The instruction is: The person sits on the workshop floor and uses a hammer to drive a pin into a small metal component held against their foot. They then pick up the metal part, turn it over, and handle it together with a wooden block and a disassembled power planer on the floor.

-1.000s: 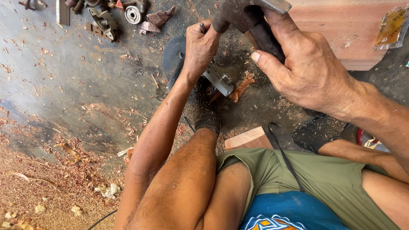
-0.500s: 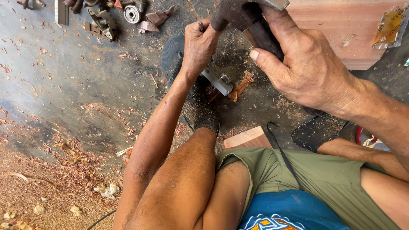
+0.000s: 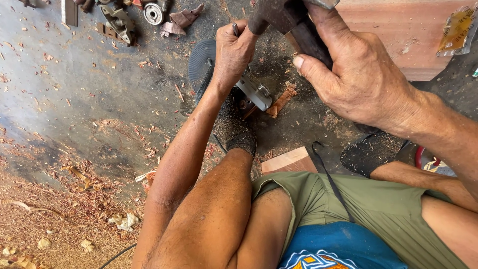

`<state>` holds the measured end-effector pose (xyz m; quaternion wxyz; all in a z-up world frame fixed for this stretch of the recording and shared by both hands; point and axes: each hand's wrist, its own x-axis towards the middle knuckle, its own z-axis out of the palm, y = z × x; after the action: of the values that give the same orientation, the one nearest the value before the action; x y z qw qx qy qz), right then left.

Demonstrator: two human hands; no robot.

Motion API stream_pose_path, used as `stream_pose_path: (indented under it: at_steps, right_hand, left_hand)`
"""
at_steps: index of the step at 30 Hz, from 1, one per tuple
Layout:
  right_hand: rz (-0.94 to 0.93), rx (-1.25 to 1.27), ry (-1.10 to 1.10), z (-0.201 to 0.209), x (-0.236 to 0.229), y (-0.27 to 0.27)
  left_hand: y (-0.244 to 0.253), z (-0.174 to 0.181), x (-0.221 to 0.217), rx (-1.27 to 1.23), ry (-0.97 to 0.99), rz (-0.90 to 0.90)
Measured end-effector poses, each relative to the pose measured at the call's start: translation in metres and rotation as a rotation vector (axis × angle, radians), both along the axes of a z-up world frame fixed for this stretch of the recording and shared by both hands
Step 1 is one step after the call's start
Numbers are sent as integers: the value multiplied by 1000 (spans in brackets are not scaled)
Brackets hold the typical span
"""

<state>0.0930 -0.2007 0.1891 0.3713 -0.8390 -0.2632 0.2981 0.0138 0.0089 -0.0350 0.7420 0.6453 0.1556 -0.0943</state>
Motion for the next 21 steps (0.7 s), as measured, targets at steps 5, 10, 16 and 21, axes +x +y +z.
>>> stream_pose_path:
  at_steps: [5,10,16,21]
  right_hand:
    - [-12,-8,31,-1,-1,0]
    - [-30,-93,81,3,2,4]
    - [20,9,-16,-2,0,2]
    - [-27,-118,105,1,2,8]
  left_hand:
    - [-2,-3,-1,40,-32,-3]
    - [-8,-9,-5,180,-118,-3]
    - [-1,8,-2,27,5,89]
    - [-1,-2,-4,23,9,69]
